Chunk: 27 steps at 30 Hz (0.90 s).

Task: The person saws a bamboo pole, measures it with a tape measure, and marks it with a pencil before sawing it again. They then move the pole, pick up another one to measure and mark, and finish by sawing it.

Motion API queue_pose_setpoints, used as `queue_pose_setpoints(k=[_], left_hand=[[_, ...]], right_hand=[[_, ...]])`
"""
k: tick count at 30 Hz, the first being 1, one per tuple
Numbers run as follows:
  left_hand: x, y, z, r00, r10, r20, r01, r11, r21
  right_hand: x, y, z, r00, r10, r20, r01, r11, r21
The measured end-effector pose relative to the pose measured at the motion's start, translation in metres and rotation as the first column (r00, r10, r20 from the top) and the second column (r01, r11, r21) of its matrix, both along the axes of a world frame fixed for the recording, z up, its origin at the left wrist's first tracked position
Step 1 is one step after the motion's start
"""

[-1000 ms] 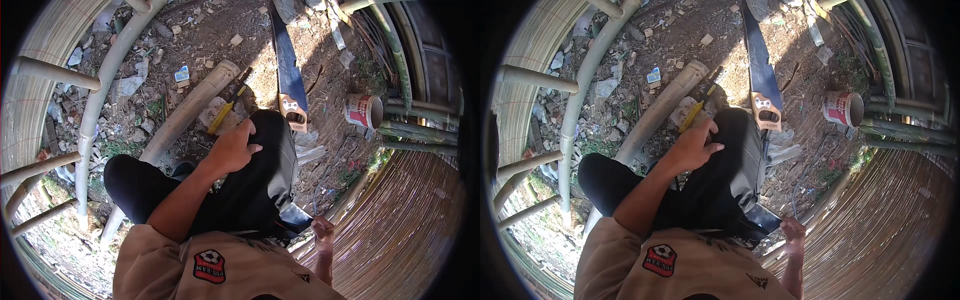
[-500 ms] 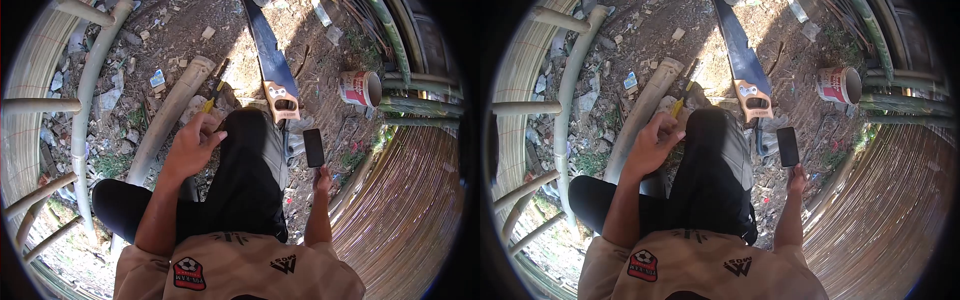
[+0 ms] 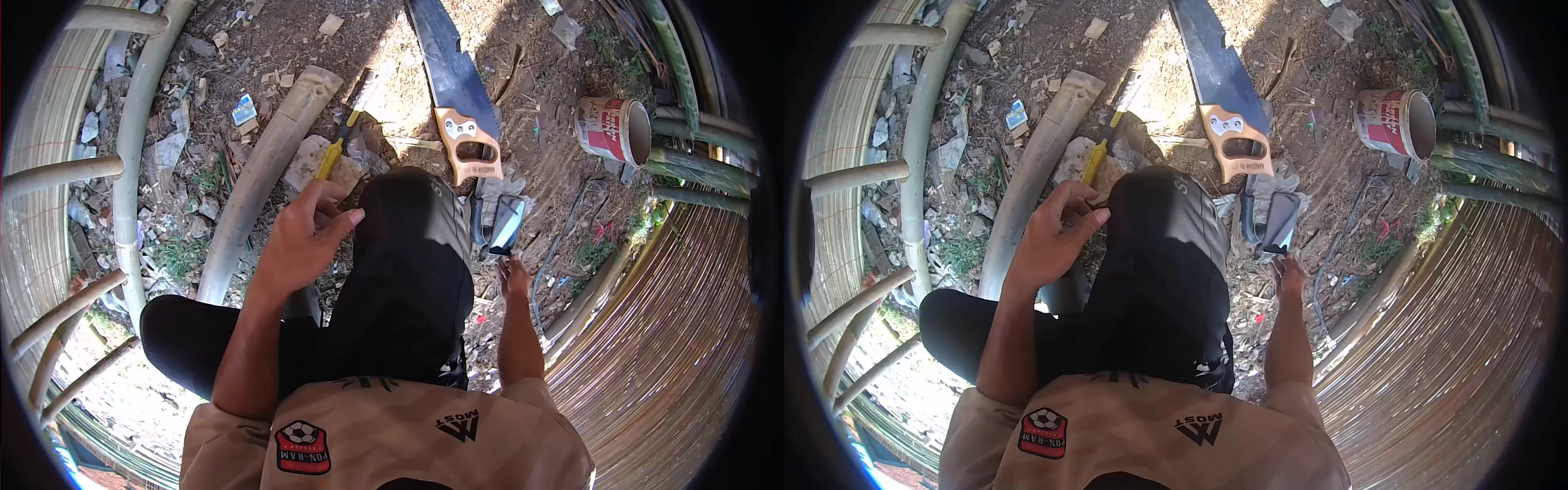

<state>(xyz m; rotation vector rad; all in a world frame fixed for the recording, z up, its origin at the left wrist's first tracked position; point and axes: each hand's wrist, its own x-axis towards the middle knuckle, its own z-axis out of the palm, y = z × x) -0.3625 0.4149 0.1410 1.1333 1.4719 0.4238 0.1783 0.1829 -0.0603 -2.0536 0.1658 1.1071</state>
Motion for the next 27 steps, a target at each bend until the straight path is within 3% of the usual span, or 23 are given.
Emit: queue_pose_setpoints(k=[5, 7, 9, 15, 19, 21, 22, 27], left_hand=[[-0.003, -0.002, 0.003, 0.999, -0.024, -0.034, 0.026, 0.998, 0.061], [-0.003, -0.003, 0.004, 0.999, -0.012, -0.047, 0.011, 1.0, -0.008], [-0.002, -0.003, 0.005, 0.999, -0.014, -0.041, 0.014, 1.0, -0.022], [-0.001, -0.003, 0.008, 1.0, 0.0, -0.021, -0.001, 0.999, -0.05], [-0.001, -0.004, 0.007, 1.0, -0.002, -0.021, 0.001, 0.999, -0.046], [0.0, -0.002, 0.008, 1.0, -0.009, -0.017, 0.008, 0.999, -0.048], [0.0, -0.003, 0.008, 1.0, -0.015, -0.014, 0.014, 0.998, -0.053], [-0.005, -0.002, 0.022, 1.0, 0.004, -0.007, -0.004, 0.998, -0.063]], right_hand=[[-0.014, 0.027, 0.003, 0.974, 0.2, 0.106, -0.184, 0.972, -0.144], [-0.019, 0.036, 0.002, 0.898, 0.358, 0.257, -0.315, 0.929, -0.194], [-0.025, 0.038, 0.003, 0.906, 0.337, 0.256, -0.301, 0.939, -0.168], [-0.021, 0.035, -0.002, 0.776, 0.539, 0.329, -0.501, 0.842, -0.199], [-0.02, 0.037, -0.016, 0.718, 0.534, 0.446, -0.51, 0.84, -0.185], [-0.023, 0.058, -0.01, 0.538, 0.704, 0.464, -0.487, 0.708, -0.511], [-0.054, 0.094, 0.023, 0.514, 0.771, 0.376, -0.435, 0.612, -0.661], [-0.039, 0.102, 0.012, 0.593, 0.686, 0.422, -0.344, 0.69, -0.637]])
